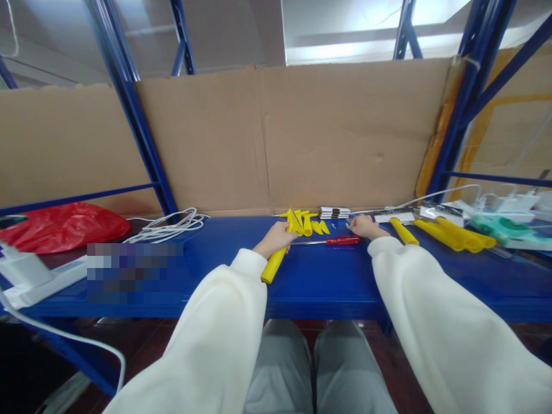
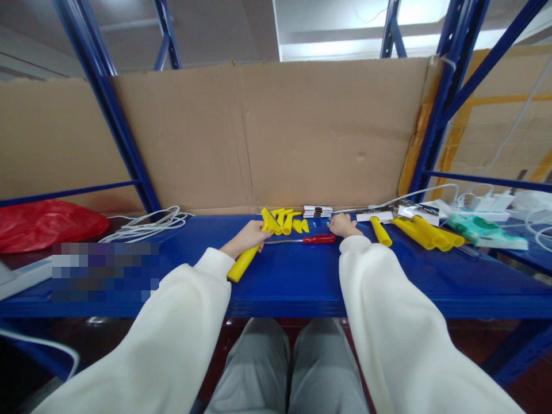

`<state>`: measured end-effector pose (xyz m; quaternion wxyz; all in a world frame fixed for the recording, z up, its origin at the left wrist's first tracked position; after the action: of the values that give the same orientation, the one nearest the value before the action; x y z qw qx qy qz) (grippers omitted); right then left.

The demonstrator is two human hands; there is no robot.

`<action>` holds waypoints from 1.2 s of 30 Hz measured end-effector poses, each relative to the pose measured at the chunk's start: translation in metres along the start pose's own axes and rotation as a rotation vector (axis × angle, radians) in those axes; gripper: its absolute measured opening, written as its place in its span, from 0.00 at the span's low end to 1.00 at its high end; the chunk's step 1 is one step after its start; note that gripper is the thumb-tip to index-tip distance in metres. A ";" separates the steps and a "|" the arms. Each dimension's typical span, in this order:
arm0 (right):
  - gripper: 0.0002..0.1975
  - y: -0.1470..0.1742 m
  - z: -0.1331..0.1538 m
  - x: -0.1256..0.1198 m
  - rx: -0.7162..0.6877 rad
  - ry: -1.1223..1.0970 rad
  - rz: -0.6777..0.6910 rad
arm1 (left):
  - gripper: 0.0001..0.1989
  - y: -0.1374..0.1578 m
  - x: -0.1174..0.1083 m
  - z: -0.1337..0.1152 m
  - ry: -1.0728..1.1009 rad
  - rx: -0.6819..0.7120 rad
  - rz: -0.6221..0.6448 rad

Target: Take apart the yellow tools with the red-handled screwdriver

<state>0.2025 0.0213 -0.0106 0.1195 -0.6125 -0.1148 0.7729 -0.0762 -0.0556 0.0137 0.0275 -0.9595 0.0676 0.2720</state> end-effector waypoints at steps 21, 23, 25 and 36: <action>0.11 0.005 -0.001 0.000 0.035 0.033 0.051 | 0.07 0.001 0.001 -0.001 -0.025 -0.032 -0.004; 0.11 0.005 0.000 -0.001 0.032 0.031 0.047 | 0.07 0.000 0.000 -0.001 -0.019 -0.031 0.001; 0.11 0.004 0.001 -0.003 0.031 0.024 0.018 | 0.06 0.000 0.000 0.000 -0.009 -0.030 0.003; 0.11 0.004 0.005 -0.013 -0.023 -0.097 -0.121 | 0.07 -0.004 0.009 -0.006 0.090 -0.044 0.064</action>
<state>0.2007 0.0132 0.0008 0.1531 -0.5677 -0.1662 0.7916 -0.0654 -0.0528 0.0141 -0.0056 -0.9684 0.0935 0.2310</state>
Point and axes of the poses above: each hand's wrist, its own y-axis away from the middle knuckle, its own x-axis out of the palm, z = x × y, the point moved 1 cm from there along -y, towards the middle knuckle, and after that the axes turned 8 degrees about -x, right-handed, at the moved point
